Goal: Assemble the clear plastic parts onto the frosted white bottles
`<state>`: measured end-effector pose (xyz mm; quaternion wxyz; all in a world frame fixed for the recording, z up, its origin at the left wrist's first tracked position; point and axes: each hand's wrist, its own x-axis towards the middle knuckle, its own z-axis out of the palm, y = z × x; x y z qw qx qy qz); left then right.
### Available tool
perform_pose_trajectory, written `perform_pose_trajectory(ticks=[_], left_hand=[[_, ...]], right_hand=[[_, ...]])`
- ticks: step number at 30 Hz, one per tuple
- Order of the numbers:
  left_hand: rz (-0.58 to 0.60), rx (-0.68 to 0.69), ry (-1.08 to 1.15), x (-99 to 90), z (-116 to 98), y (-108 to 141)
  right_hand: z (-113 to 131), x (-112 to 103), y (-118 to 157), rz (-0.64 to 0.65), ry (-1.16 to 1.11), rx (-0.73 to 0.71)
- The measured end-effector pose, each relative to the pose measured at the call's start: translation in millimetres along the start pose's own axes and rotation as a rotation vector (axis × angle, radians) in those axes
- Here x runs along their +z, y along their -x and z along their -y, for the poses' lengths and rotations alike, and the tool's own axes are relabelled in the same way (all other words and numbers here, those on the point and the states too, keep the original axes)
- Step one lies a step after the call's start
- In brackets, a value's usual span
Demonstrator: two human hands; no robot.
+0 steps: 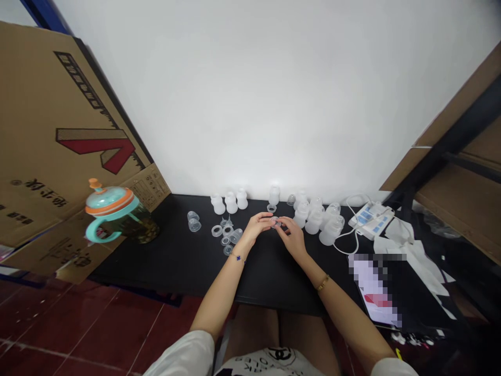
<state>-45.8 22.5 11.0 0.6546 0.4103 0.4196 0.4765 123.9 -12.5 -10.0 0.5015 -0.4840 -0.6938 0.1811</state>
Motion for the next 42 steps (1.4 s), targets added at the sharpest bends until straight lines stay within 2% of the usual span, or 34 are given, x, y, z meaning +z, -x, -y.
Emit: perform_pose_trajectory(ticks=[30, 42], left_hand=[[-0.007, -0.022, -0.084, 2.1, -4.1, 2.6], [-0.008, 0.003, -0.084, 2.7, -3.2, 2.4]], right_hand=[[-0.1, -0.4, 0.1, -0.065, -0.05, -0.003], [-1.8, 1.4, 2.4, -0.11, 0.057, -0.119]])
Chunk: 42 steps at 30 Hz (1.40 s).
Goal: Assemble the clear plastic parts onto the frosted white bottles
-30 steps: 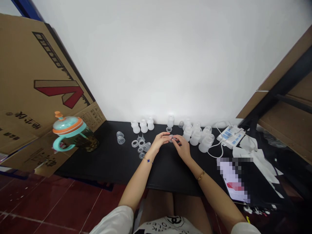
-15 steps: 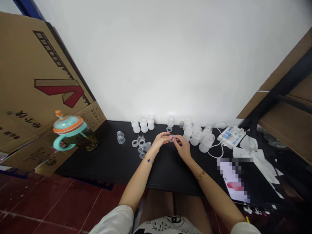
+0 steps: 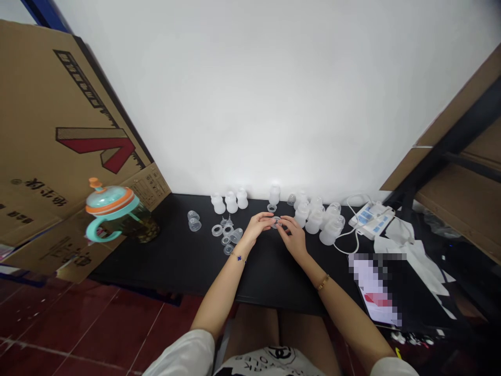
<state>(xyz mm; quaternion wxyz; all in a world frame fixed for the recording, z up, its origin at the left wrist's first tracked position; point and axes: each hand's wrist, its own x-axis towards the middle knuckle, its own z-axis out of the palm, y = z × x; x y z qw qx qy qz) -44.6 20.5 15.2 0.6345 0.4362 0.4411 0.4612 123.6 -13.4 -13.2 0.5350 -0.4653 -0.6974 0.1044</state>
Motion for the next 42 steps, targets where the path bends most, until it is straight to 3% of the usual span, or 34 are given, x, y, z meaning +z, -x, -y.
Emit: perform_pose_trajectory(ticks=[21, 42], left_hand=[[0.038, 0.101, -0.105, 1.5, -0.7, 1.6], [0.026, 0.037, -0.077, 0.0, 0.8, 0.1]], right_hand=[[2.7, -1.3, -1.6, 0.015, -0.118, 0.076], [4.1, -2.8, -2.5, -0.002, -0.16, 0.138]])
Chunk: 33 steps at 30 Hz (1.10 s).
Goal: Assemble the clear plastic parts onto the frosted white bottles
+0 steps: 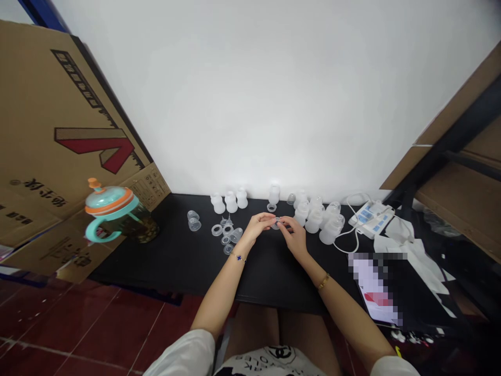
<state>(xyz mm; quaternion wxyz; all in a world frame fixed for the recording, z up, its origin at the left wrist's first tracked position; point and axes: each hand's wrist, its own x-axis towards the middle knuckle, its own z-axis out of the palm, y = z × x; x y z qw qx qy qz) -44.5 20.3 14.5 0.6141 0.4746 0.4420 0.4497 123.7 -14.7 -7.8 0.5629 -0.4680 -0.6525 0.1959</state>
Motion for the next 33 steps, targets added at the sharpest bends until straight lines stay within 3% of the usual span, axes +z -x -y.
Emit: perform_pose_trajectory(ticks=[33], left_hand=[[0.011, -0.025, 0.081, 0.3, 0.7, -0.1]], right_hand=[[0.3, -0.2, 2.4, 0.009, 0.207, -0.218]])
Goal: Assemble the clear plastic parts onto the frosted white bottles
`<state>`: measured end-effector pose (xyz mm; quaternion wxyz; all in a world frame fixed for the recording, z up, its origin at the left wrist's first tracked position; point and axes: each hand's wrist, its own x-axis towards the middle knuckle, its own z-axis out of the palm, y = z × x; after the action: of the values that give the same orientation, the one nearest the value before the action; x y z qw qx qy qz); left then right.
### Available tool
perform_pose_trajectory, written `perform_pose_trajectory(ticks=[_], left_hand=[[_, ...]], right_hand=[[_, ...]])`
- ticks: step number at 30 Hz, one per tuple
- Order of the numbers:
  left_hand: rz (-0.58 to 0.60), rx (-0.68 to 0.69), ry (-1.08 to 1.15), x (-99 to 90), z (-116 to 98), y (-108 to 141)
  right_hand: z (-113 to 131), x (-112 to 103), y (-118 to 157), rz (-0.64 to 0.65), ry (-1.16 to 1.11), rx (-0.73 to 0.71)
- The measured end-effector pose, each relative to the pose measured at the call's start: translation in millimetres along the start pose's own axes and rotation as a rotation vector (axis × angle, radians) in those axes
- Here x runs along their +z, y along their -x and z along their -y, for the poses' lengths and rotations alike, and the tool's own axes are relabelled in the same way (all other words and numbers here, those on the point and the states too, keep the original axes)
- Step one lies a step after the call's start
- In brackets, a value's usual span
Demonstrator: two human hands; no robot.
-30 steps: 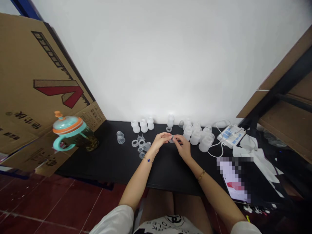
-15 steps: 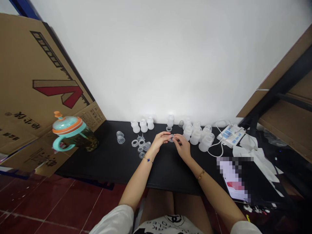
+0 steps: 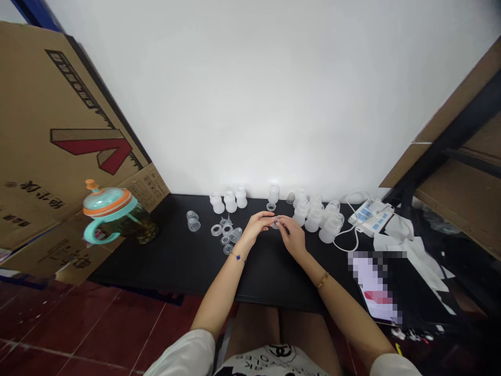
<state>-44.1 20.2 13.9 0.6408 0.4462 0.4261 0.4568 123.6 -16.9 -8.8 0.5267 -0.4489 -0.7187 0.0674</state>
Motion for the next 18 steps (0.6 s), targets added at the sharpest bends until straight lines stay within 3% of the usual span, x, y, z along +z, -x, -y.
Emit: perform_pose_trajectory(ticks=[18], left_hand=[[0.028, 0.019, -0.028, 2.3, -0.6, 2.6]], right_hand=[[-2.0, 0.4, -0.2, -0.017, -0.098, 0.095]])
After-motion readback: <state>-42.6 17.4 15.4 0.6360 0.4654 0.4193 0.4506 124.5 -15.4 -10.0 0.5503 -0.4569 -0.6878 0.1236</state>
